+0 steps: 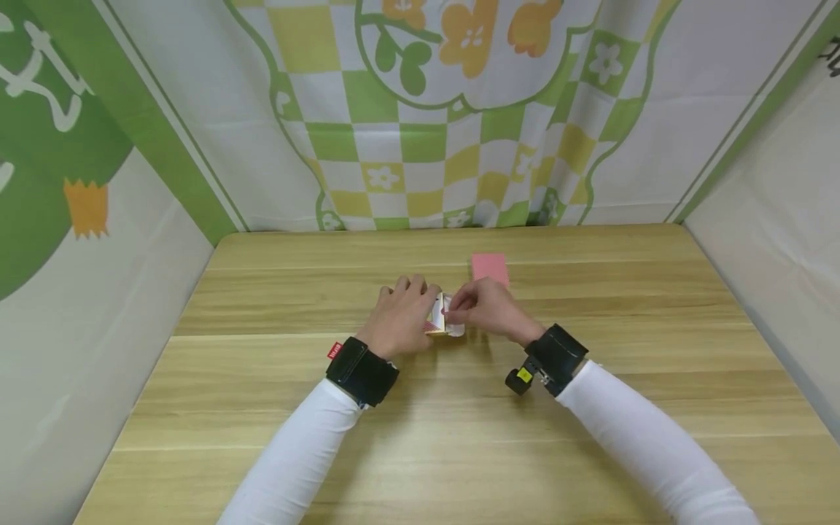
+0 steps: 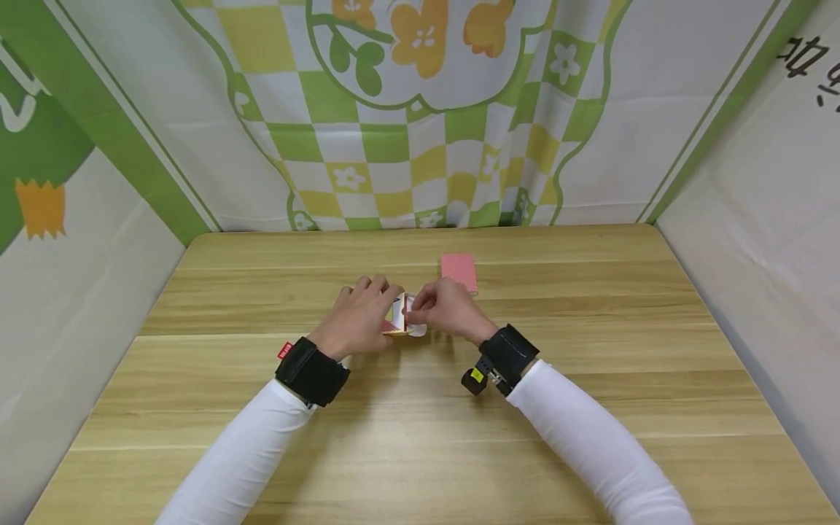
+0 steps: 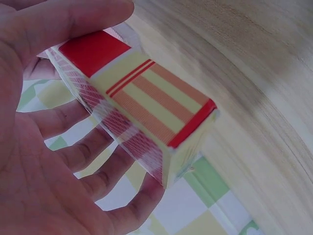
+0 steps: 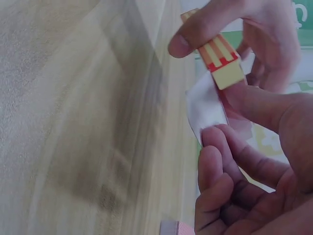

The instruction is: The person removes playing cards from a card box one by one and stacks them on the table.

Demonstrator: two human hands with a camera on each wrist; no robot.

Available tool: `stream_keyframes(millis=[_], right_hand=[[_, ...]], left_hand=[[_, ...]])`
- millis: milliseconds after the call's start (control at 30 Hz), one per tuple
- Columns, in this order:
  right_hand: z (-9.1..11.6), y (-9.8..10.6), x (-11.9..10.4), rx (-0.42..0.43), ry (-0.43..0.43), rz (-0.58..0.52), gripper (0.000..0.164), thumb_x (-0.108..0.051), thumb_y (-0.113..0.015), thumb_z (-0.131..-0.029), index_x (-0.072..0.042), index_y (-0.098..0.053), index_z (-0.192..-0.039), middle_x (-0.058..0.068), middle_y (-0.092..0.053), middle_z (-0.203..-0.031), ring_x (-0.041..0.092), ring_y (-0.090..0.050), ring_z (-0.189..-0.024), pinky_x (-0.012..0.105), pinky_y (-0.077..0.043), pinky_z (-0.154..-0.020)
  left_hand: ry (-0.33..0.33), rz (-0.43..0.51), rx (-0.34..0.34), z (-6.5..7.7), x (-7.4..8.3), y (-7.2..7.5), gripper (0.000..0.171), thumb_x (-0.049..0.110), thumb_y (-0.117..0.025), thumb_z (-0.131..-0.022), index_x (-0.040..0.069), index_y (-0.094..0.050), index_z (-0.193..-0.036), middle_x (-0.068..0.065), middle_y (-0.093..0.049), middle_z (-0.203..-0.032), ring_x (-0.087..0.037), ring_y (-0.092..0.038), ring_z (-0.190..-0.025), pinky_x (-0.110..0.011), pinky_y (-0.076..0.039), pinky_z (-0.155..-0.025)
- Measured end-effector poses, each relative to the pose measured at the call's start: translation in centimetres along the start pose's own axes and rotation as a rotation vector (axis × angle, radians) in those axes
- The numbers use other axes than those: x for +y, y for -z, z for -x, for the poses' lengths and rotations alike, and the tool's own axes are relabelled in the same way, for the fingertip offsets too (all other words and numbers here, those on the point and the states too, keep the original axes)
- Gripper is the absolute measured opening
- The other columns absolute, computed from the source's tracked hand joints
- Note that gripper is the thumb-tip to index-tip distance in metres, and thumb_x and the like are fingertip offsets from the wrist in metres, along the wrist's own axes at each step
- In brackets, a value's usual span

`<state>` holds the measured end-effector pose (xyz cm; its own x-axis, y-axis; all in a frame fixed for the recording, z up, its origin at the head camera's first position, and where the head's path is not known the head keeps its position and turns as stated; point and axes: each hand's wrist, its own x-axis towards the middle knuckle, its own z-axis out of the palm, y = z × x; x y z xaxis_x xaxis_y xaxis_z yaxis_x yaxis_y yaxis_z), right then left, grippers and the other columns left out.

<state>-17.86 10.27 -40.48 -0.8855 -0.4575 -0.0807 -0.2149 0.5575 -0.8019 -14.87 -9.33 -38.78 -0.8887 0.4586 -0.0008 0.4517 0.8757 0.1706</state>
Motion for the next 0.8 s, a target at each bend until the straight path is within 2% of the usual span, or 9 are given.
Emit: stream_keyframes(millis=[300, 633, 800], right_hand=[[-0.19, -0.51, -0.15, 0.029, -0.064, 0.043, 0.015, -0.014, -0.082, -0.084, -0.006, -0.069, -0.083, 0.004, -0.066, -0.072, 0.014, -0.058, -0.057, 0.026, -0.045, -0.052], [-0.02, -0.45, -0.66, 0.032, -0.095, 0.052, 0.014, -0.014, -0.081, -0.084, -0.005, -0.071, -0.082, 0.004, -0.069, -0.074, 0.014, -0.059, -0.058, 0.025, -0.046, -0.053], [0.13, -0.58, -0.85, 0.038, -0.107, 0.094, 0.016, -0.016, -0.08, -0.085, -0.007, -0.07, -0.078, 0.002, -0.066, -0.069, 0.012, -0.054, -0.056, 0.024, -0.041, -0.05]], left_hand=[[-0.007, 0.013, 0.0, 0.07, 0.25, 0.13, 0.07, 0.021, -0.089, -0.07, 0.008, -0.058, -0.13, -0.01, -0.053, -0.117, -0.032, -0.049, -0.112, -0.054, -0.044, -0.091], [-0.004, 0.006, -0.003, -0.02, 0.39, 0.2, 0.07, 0.02, -0.088, -0.069, 0.009, -0.058, -0.131, -0.009, -0.053, -0.116, -0.031, -0.049, -0.111, -0.055, -0.045, -0.09], [-0.012, -0.002, 0.003, 0.06, 0.54, 0.38, 0.068, 0.021, -0.089, -0.07, 0.009, -0.058, -0.129, -0.009, -0.054, -0.117, -0.032, -0.05, -0.112, -0.055, -0.045, -0.089]])
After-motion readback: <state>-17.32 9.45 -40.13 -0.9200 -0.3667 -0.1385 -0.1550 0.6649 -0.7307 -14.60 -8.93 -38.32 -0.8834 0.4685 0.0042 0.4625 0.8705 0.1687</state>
